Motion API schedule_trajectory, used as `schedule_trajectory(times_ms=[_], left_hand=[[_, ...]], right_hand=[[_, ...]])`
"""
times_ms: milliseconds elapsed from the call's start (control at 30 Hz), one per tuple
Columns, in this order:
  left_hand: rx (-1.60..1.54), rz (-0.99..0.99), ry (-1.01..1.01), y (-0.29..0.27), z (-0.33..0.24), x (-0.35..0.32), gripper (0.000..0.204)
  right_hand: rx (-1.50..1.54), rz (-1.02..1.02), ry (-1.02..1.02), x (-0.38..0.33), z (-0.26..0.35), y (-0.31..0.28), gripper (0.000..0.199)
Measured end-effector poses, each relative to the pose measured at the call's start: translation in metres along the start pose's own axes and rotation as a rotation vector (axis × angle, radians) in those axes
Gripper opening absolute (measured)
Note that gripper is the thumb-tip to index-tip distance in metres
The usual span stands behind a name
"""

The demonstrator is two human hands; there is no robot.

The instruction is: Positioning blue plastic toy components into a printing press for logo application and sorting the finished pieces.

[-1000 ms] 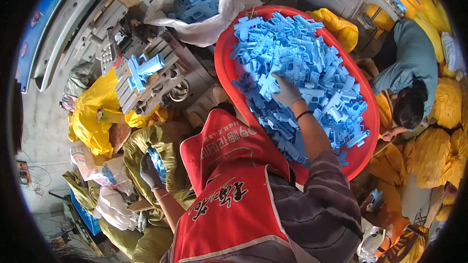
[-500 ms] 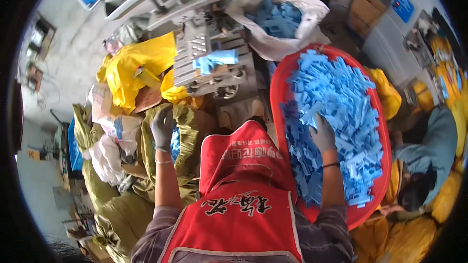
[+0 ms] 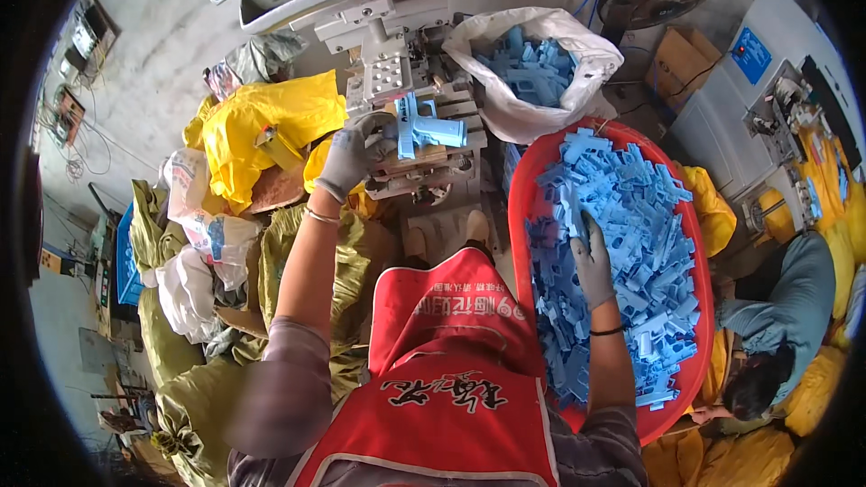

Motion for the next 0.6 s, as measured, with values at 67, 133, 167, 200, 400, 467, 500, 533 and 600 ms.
schedule_trajectory(times_ms=[67, 133, 167, 200, 400, 467, 500, 533, 600], left_hand=[[0.014, -0.032, 0.002, -0.004, -0.002, -0.006, 0.039], [0.025, -0.159, -0.038, -0.018, 0.002, -0.020, 0.038], [0.041, -0.249, -0.027, -0.027, 0.002, -0.032, 0.037], [0.036, -0.291, -0.093, -0.032, 0.010, -0.046, 0.036], [0.090, -0.483, -0.486, -0.067, 0.084, -0.192, 0.031], [-0.056, -0.523, -0.735, -0.069, 0.119, -0.259, 0.027], [0.017, -0.504, -0.820, -0.073, 0.131, -0.290, 0.028], [0.140, -0.474, -0.883, -0.078, 0.142, -0.317, 0.029], [0.184, -0.416, -0.965, -0.078, 0.161, -0.369, 0.031]], right_hand=[[-0.005, -0.007, -0.061, 0.020, 0.032, 0.014, 0.052], [0.123, 0.041, -0.108, 0.044, 0.065, 0.038, 0.051], [0.067, 0.089, -0.221, 0.061, 0.088, 0.056, 0.051], [0.006, 0.133, -0.337, 0.076, 0.110, 0.075, 0.050], [-0.251, 0.430, -0.705, 0.126, 0.181, 0.192, 0.052], [-0.326, 0.538, -0.696, 0.135, 0.185, 0.214, 0.053], [-0.373, 0.585, -0.701, 0.138, 0.186, 0.221, 0.053], [-0.421, 0.633, -0.704, 0.140, 0.186, 0.227, 0.054], [-0.506, 0.648, -0.773, 0.139, 0.190, 0.228, 0.052]])
Point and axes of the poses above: each hand's wrist, its own x-axis towards the middle knuckle, its own y-axis out of the palm, z = x × y, the point moved 8 cm from there along x, towards the middle knuckle, and after that the axes turned 10 degrees about x, right-handed, at the moved point
